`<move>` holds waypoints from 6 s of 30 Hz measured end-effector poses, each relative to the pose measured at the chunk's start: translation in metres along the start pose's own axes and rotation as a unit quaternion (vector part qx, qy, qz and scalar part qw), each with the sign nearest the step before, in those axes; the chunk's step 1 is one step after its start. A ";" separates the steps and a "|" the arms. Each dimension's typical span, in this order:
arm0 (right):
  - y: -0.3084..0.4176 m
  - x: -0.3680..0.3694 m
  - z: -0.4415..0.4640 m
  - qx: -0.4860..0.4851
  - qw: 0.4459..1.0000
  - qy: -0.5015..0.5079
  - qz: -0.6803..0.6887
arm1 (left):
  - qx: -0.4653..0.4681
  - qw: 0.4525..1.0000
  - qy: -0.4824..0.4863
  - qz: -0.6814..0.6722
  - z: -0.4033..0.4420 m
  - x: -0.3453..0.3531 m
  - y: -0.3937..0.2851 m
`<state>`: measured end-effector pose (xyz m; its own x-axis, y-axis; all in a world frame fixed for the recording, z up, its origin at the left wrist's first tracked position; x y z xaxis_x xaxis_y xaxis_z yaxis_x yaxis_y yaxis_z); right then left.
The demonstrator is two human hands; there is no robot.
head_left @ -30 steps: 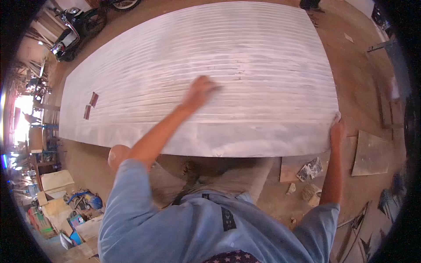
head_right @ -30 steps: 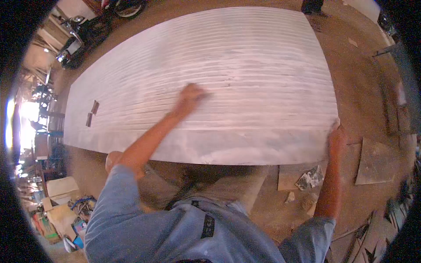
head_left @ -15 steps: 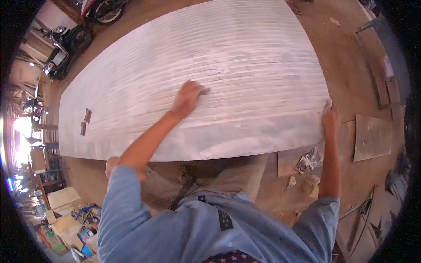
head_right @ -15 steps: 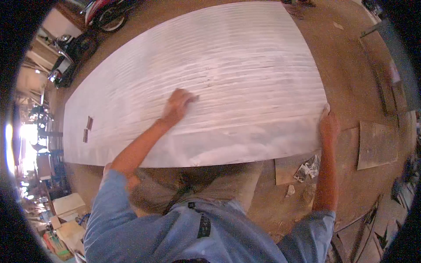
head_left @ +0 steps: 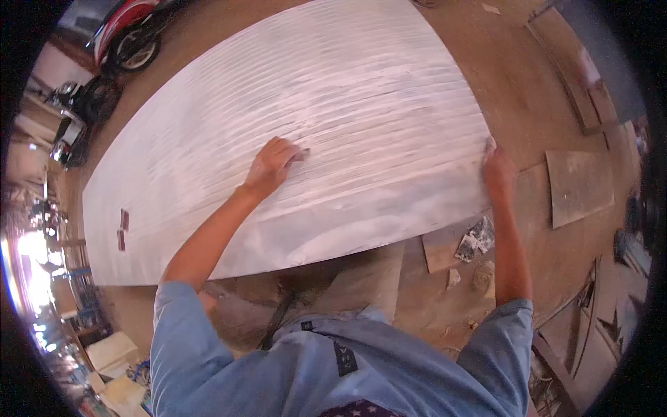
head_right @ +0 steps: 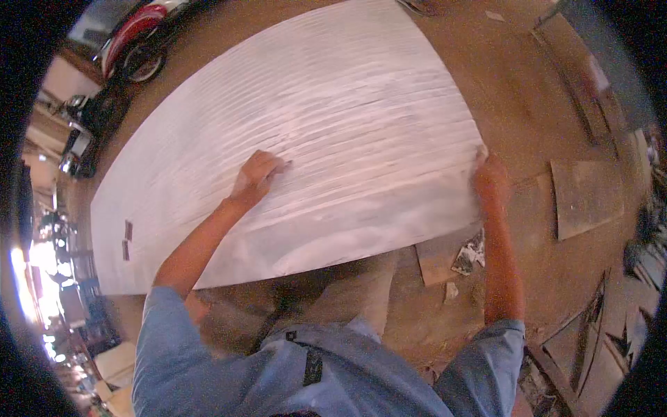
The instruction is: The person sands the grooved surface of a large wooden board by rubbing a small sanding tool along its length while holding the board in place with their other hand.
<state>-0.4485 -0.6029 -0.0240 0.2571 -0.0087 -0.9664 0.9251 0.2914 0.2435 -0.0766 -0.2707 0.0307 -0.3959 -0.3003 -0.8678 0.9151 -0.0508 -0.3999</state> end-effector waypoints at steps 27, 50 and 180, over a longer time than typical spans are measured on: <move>0.009 -0.020 0.002 -0.028 0.999 0.007 0.020 | 0.024 0.997 -0.066 -0.018 0.336 0.212 -0.135; 0.016 -0.033 0.005 0.020 0.992 0.120 0.036 | 0.055 0.995 -0.025 -0.085 0.286 0.169 -0.114; 0.239 0.024 -0.121 -0.173 0.967 -0.087 -0.163 | -0.124 0.983 -0.100 0.087 -0.084 -0.042 0.072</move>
<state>-0.2547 -0.4178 0.0006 0.0381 -0.3060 -0.9513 0.8239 0.5482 -0.1433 -0.0003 -0.1820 0.0134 -0.1900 -0.4670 -0.8636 0.9113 0.2434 -0.3320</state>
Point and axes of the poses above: each hand's wrist, its own z-axis towards the middle knuckle, its own x-axis out of the palm, y = z × x, the point moved 4 cm from there along z, towards the middle knuckle, and after that the axes turned 4 degrees about -z, right-handed, at the moved point
